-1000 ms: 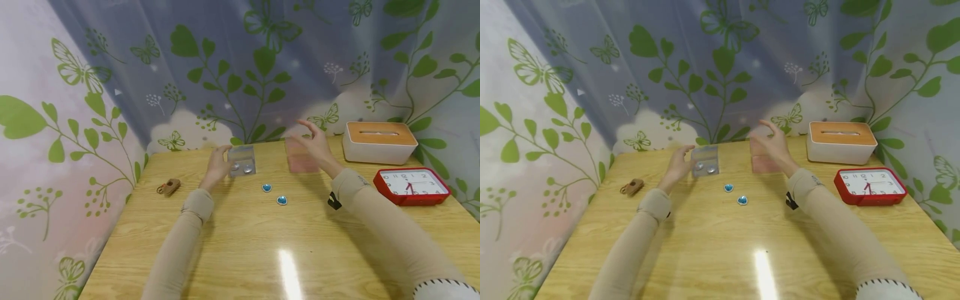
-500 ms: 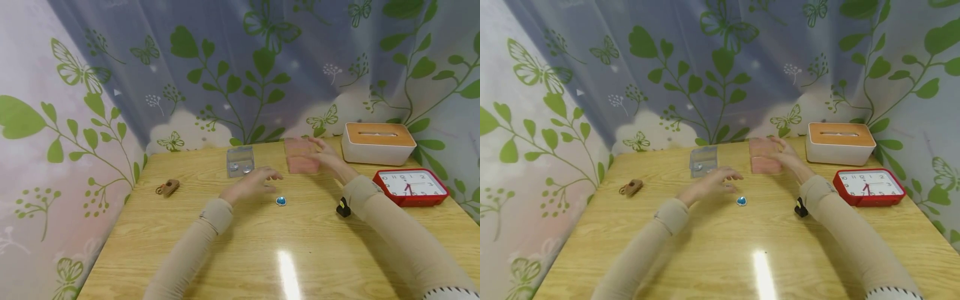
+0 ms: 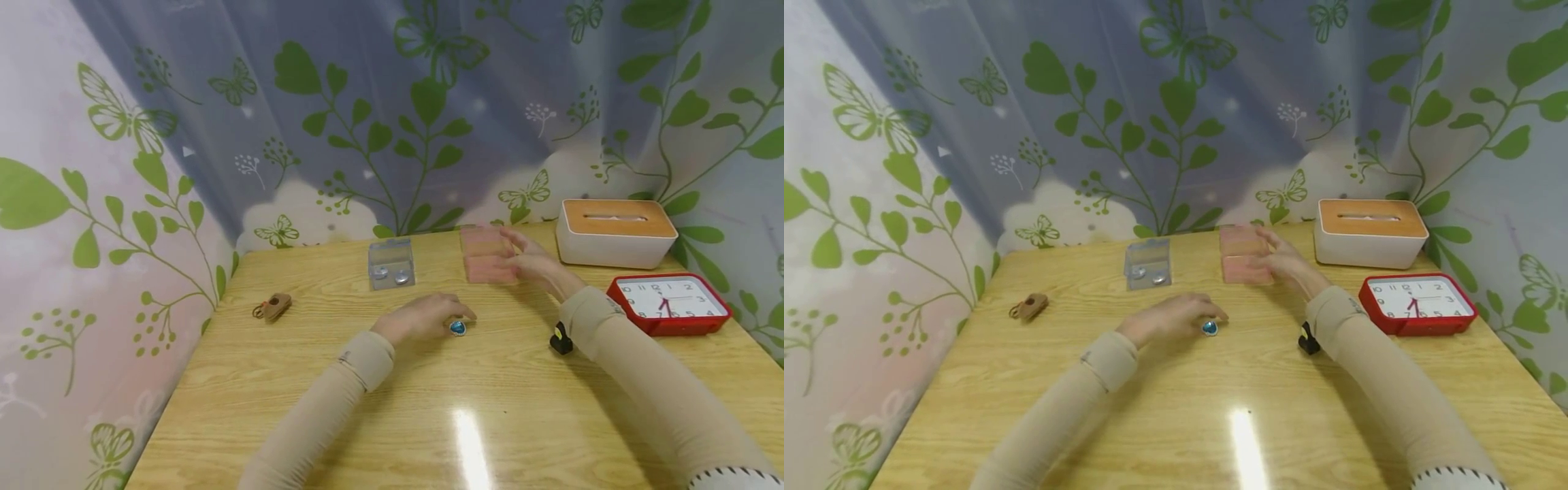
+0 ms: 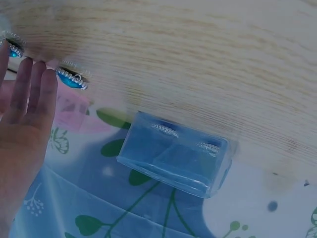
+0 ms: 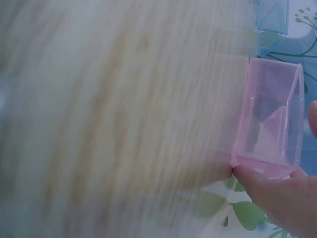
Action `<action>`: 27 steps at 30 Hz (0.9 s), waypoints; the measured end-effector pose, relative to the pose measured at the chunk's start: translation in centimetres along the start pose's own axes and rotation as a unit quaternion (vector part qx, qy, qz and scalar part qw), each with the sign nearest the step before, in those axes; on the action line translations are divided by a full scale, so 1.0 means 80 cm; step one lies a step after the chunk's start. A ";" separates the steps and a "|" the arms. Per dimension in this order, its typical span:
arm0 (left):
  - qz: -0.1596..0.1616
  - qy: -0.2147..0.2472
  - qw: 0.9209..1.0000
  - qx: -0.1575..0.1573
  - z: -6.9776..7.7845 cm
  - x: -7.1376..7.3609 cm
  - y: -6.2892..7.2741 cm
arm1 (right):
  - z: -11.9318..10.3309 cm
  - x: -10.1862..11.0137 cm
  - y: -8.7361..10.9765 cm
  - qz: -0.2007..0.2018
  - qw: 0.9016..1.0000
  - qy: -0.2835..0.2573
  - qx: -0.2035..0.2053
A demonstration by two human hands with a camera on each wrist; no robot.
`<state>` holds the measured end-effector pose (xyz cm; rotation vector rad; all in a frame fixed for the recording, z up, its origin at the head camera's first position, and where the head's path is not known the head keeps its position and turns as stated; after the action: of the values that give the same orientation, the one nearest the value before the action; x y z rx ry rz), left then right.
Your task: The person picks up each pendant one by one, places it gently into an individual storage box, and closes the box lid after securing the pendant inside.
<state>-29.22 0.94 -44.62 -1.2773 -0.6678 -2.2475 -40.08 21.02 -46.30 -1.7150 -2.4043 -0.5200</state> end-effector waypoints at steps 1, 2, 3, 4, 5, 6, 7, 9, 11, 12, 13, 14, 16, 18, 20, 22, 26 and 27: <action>-0.001 -0.003 1.000 -0.001 0.000 -0.001 0.000 | 0.001 0.000 0.000 -0.001 1.000 0.007 0.002; -0.002 -0.007 1.000 -0.002 0.001 -0.002 0.000 | 0.001 -0.001 -0.001 -0.002 1.000 0.012 0.003; -0.003 -0.012 1.000 -0.003 0.001 -0.004 0.001 | 0.001 -0.002 -0.001 -0.002 1.000 0.015 0.005; -0.003 -0.016 1.000 -0.004 0.002 -0.004 0.001 | 0.002 -0.002 -0.002 -0.001 1.000 0.018 0.007; -0.003 -0.022 1.000 -0.004 0.003 -0.005 0.001 | 0.002 -0.003 -0.002 -0.002 1.000 0.017 0.011; -0.002 -0.028 1.000 -0.005 0.003 -0.006 0.001 | 0.002 -0.004 -0.003 -0.002 1.000 0.015 0.014; -0.001 -0.033 0.999 -0.005 0.004 -0.006 0.000 | 0.002 -0.004 -0.003 -0.003 1.000 0.013 0.016; 0.002 -0.044 0.999 -0.003 0.004 -0.006 -0.001 | 0.001 -0.005 -0.004 -0.003 1.000 0.009 0.020; 0.005 -0.050 0.999 -0.001 0.004 -0.006 -0.002 | 0.001 -0.006 -0.004 -0.004 1.000 0.008 0.022; 0.007 -0.051 0.999 -0.002 0.004 -0.006 -0.003 | 0.001 -0.005 -0.004 -0.003 1.000 0.010 0.021; 0.008 -0.050 0.999 -0.001 0.003 -0.006 -0.003 | 0.001 -0.005 -0.004 -0.003 1.000 0.015 0.020; 0.009 -0.050 0.999 0.000 0.003 -0.006 -0.004 | 0.001 -0.005 -0.004 -0.003 1.000 0.019 0.018; 0.010 -0.046 0.999 -0.002 0.002 -0.006 -0.006 | 0.002 -0.004 -0.005 -0.004 1.000 0.019 0.014; 0.012 -0.040 0.999 -0.003 0.001 -0.007 -0.007 | 0.002 -0.004 -0.006 -0.002 1.000 0.022 0.010; 0.013 -0.029 0.999 0.002 -0.001 -0.007 -0.008 | 0.003 -0.003 -0.006 -0.002 1.000 0.023 0.008; 0.015 -0.024 1.000 0.007 -0.003 -0.008 -0.008 | 0.003 -0.003 -0.007 0.000 1.000 0.028 0.008; 0.025 -0.017 0.999 0.014 -0.006 -0.007 -0.008 | 0.002 -0.002 -0.006 0.001 0.999 0.041 0.009; 0.028 -0.017 0.999 0.013 -0.006 -0.006 -0.008 | 0.002 -0.003 -0.006 0.001 0.999 0.045 0.009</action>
<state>-29.68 1.22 -45.37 -1.3081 -0.6631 -2.1692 -40.43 20.76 -46.58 -1.6500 -2.3376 -0.5600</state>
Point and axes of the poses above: each hand's wrist, its own y-axis away from the middle knuckle, its own x-axis out of the back of the hand, z = x × y, the point moved 7 cm from there along -y, towards the middle knuckle, and after that the axes turned 10 degrees about y, right-handed, at the moved point
